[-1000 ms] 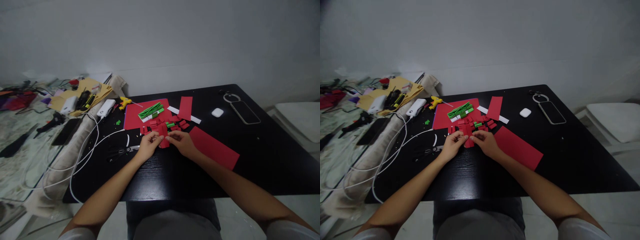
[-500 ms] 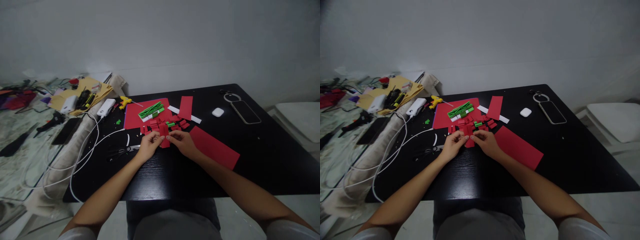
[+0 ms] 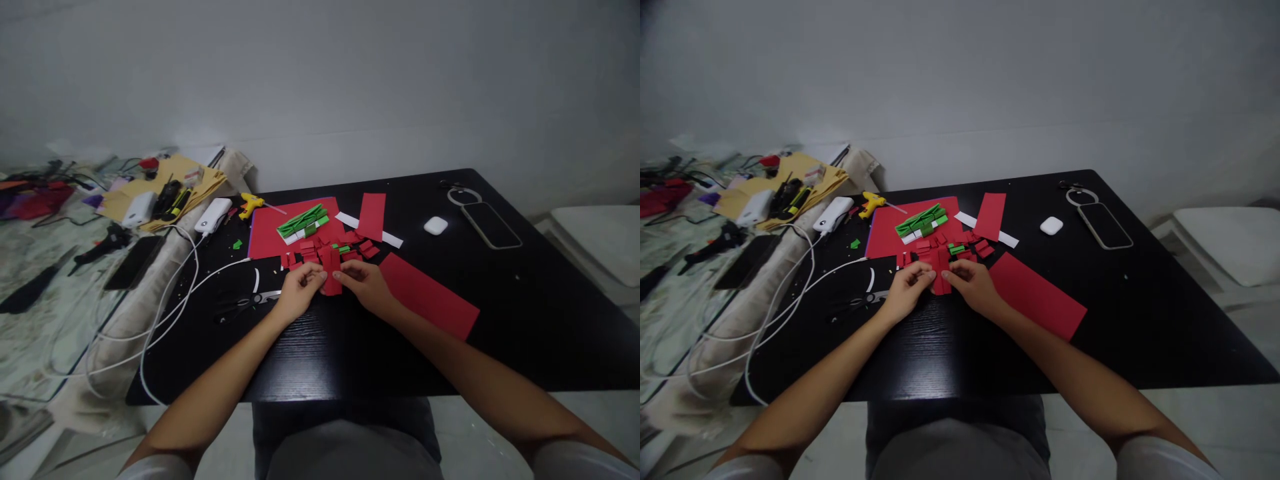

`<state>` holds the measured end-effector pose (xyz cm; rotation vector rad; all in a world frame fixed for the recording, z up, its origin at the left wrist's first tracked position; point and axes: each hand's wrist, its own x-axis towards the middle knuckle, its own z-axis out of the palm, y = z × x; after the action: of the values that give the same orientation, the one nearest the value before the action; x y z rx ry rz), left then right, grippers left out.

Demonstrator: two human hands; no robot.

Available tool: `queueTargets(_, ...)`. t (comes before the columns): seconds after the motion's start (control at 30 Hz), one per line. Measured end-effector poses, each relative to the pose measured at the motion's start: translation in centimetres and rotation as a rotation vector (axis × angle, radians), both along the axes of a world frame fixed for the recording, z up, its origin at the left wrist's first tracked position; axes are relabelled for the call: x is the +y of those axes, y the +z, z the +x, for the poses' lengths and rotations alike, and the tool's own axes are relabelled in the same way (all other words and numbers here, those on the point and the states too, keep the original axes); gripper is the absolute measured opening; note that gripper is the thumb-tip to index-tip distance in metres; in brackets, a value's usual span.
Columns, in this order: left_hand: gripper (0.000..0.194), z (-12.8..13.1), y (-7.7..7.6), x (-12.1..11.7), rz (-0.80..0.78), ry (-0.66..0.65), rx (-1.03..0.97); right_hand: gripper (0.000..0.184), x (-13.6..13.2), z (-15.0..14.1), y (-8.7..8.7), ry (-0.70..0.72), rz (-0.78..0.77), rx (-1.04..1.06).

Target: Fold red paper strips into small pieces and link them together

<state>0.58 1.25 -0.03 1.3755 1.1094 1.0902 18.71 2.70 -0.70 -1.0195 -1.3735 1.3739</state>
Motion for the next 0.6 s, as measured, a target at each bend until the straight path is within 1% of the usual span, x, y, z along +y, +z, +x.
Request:
queueTargets(0.1,0.03,-0.23,-0.05,0.16,-0.01,-0.012,-0.017,0.024,0.16,-0.03,-0.13,-0.012,-0.014,-0.003)
queueTargets(0.27,0.03,-0.2,-0.26,0.25,-0.018,0.011,-0.024,0.027,0.17,-0.19,-0.19,-0.029,-0.046,0.02)
queueTargets(0.4,0.028,-0.08,-0.39,0.02,0.011,0.021,0.015,0.029,0.03,-0.2,-0.06,0.002,-0.072,0.021)
queueTargets(0.6,0.026,0.09,-0.39,-0.37,0.064,0.02,0.059,0.025,-0.16,-0.1,0.19,0.033,-0.051,0.025)
